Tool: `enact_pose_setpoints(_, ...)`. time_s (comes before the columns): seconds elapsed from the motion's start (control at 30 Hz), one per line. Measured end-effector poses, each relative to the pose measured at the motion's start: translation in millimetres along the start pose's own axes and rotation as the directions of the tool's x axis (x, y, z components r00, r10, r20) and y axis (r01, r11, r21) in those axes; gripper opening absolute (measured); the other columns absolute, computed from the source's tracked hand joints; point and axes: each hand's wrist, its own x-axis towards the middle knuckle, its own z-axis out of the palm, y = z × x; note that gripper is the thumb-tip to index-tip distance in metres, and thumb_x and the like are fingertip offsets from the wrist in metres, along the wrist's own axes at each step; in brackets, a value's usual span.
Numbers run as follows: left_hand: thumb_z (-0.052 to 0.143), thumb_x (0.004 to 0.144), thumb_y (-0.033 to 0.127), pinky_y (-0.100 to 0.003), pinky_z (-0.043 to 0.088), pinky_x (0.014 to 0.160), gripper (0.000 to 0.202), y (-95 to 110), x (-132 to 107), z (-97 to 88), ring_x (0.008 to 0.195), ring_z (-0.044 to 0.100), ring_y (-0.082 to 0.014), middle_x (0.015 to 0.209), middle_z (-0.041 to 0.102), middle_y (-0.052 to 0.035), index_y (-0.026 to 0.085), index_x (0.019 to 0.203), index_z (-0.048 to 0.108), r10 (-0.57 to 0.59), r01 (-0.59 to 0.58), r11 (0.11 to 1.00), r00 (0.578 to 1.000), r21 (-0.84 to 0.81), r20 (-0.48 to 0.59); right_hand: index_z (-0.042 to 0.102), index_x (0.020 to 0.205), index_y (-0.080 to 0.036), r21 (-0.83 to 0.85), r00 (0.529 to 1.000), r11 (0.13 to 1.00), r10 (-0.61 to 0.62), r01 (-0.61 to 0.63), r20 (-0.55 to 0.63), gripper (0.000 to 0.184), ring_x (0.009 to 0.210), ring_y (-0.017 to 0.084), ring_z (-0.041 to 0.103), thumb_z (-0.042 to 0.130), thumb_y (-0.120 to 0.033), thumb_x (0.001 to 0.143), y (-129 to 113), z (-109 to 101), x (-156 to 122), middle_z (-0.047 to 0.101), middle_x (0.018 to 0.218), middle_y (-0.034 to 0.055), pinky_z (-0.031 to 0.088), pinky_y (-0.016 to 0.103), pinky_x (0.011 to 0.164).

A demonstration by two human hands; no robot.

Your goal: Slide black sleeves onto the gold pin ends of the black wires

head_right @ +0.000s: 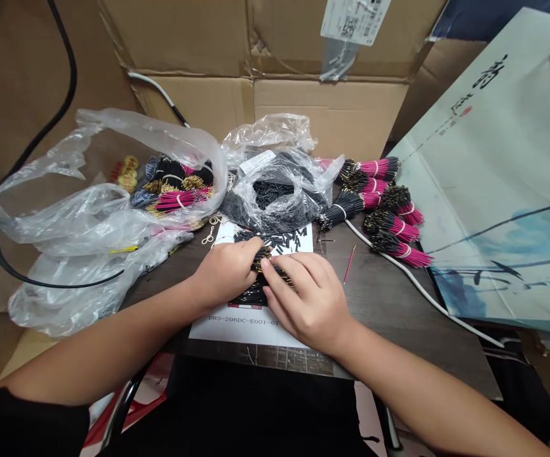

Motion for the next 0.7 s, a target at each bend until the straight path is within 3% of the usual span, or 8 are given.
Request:
enact_pose_setpoints(0.23,0.046,0.082,0.02,-0.028,0.047,0.061,0.014,1,0,-1.2,0.071,0.065,-0.021,0.077,0.064,-0.0049,0.014,0.093,0.053,-0.039,0.038,0.999,0.999,-0.031,-0.026,0.05,0.132,-0.018,0.08,0.996,0.997,0.03,-0.024,-0.082,0.061,0.104,0.024,0.056,0.067,-0.018,0.073,-1,4,-2,0.061,0.115,0.0098,0.048,0.048,0.094)
enact_pose_setpoints(0.4,0.046,0.08,0.018,-0.026,0.047,0.061,0.016,-2,-1,0.2,0.07,0.064,-0.0198,0.075,0.063,-0.0054,0.013,0.093,0.052,-0.011,0.011,1.0,1.0,0.0,-0.013,0.047,0.135,-0.024,0.251,0.993,0.962,0.115,-0.11,-0.005,0.06,0.105,0.024,0.056,0.061,-0.015,0.077,0,8,-1,0.057,0.116,0.0098,0.05,0.044,0.087)
enact_pose_setpoints(0.57,0.045,0.081,0.019,-0.026,0.044,0.058,0.014,-5,0,1.3,0.068,0.063,-0.0199,0.074,0.063,-0.0046,0.014,0.091,0.053,0.02,-0.021,1.0,0.998,-0.022,-0.058,0.045,0.136,-0.025,0.36,0.988,0.921,0.149,-0.15,0.031,0.06,0.109,0.025,0.054,0.061,-0.019,0.078,-3,7,0,0.053,0.119,0.0106,0.049,0.045,0.09)
enact_pose_setpoints(0.7,0.049,0.077,0.017,-0.023,0.042,0.061,0.018,-14,4,3.5,0.073,0.063,-0.0167,0.079,0.065,-0.0035,0.015,0.094,0.056,0.096,-0.111,0.987,0.987,-0.115,-0.13,0.047,0.133,-0.022,0.413,0.988,0.901,0.155,-0.132,-0.023,0.054,0.108,0.023,0.055,0.059,-0.019,0.08,26,6,12,0.056,0.118,0.01,0.047,0.044,0.092)
